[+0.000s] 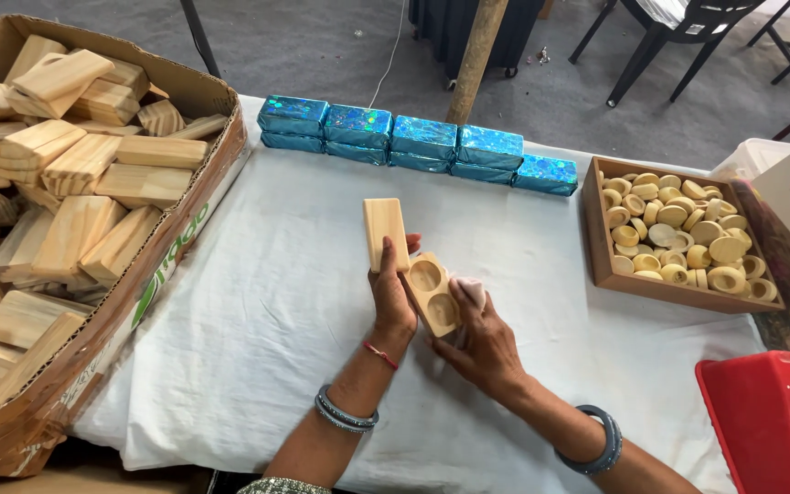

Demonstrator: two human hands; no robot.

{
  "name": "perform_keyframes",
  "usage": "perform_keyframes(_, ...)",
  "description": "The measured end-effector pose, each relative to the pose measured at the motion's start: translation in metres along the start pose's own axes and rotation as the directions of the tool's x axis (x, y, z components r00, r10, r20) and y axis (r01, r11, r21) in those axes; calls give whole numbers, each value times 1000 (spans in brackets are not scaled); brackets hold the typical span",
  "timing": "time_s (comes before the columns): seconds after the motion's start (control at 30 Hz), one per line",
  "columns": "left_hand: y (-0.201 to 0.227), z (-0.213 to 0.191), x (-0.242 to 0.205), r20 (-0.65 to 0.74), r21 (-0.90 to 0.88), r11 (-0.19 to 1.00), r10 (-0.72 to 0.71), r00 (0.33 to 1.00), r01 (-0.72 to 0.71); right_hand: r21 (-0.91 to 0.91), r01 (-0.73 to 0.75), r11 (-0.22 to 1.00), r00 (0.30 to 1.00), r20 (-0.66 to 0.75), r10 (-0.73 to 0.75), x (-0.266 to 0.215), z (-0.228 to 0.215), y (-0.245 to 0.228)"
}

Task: Cleaning and inspecting various wooden components using a cloth.

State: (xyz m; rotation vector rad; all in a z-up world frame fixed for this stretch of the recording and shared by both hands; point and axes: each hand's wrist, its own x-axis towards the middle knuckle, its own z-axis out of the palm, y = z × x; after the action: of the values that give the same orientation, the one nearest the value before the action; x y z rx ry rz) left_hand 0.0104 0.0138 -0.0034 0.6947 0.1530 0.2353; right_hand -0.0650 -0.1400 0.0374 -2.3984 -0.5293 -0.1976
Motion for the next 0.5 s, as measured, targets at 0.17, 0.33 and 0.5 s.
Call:
perform_keyframes(0.17, 18, 0, 12, 5, -195, 978, -68, 998, 67, 15, -52, 999, 989, -135, 53, 11, -3, 44)
perform_keyframes(0.33, 41, -20, 35, -151, 11, 994, -104, 983, 107, 106, -216, 971, 969, -101, 227, 29, -13, 77)
perform_keyframes(0.5, 23, -66, 70, -253, 184, 983, 72, 965, -25, -34, -260, 965, 961, -103, 256, 29, -1, 99)
